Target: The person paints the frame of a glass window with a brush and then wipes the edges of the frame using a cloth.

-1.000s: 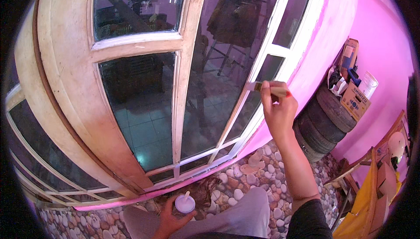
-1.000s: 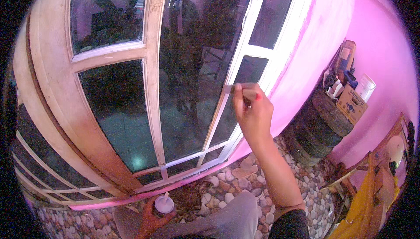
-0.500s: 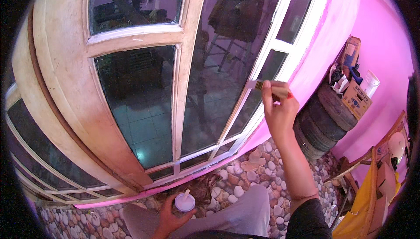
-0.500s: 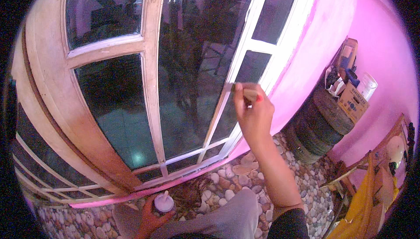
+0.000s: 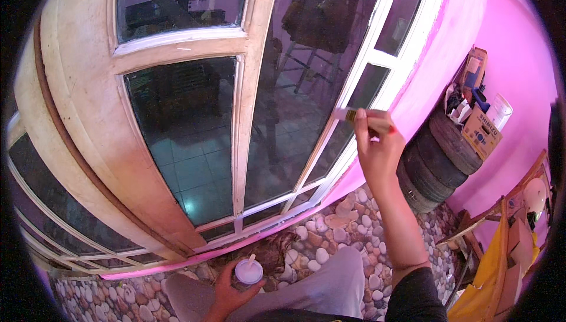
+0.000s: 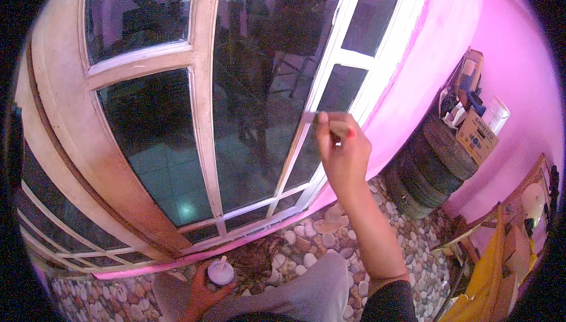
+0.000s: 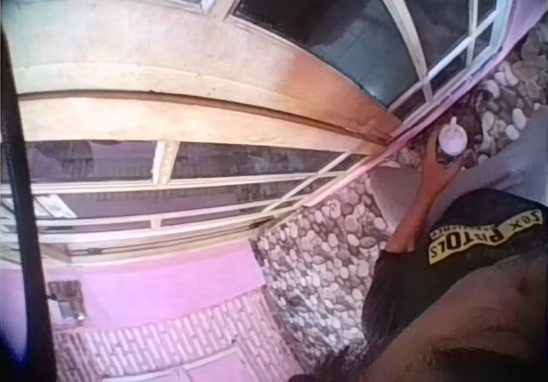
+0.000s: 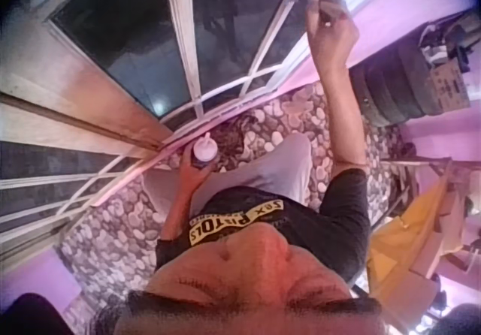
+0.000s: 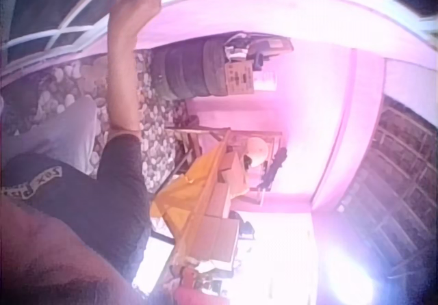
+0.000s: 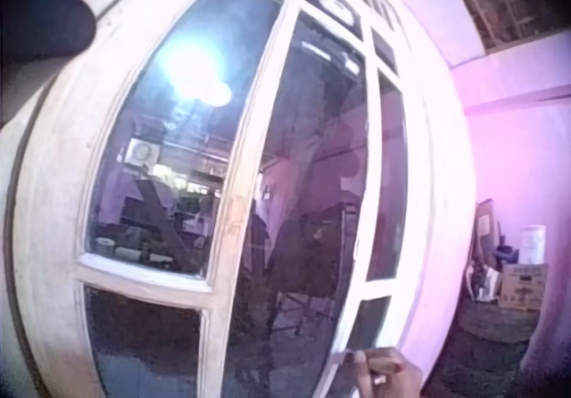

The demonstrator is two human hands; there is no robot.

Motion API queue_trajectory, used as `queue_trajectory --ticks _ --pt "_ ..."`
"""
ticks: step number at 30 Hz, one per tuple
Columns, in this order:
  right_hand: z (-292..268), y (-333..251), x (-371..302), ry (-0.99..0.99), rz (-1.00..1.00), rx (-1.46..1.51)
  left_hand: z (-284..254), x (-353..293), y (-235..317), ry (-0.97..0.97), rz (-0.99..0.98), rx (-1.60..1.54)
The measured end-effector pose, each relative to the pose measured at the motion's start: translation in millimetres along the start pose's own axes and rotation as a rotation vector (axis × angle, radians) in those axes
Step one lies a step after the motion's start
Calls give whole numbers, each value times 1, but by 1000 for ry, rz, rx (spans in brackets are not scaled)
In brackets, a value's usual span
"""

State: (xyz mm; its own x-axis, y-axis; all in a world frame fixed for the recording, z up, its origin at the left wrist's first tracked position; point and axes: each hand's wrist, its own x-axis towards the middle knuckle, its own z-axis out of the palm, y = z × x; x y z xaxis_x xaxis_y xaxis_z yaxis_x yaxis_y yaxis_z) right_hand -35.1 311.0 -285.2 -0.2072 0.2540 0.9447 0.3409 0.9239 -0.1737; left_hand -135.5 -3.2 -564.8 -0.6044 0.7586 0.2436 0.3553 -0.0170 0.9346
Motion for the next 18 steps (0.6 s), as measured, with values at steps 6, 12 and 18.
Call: queue_trajectory --ticks 6,12,18 --pt "-6 -3 27 170 0 62 -3 -2 2 3 -20 28" --pt "-3 -5 -6 -19 64 2 -5 0 10 -16 -57 -14" --pt "-6 -3 38 107 -77 -69 -4 0 5 -25 -61 -21"
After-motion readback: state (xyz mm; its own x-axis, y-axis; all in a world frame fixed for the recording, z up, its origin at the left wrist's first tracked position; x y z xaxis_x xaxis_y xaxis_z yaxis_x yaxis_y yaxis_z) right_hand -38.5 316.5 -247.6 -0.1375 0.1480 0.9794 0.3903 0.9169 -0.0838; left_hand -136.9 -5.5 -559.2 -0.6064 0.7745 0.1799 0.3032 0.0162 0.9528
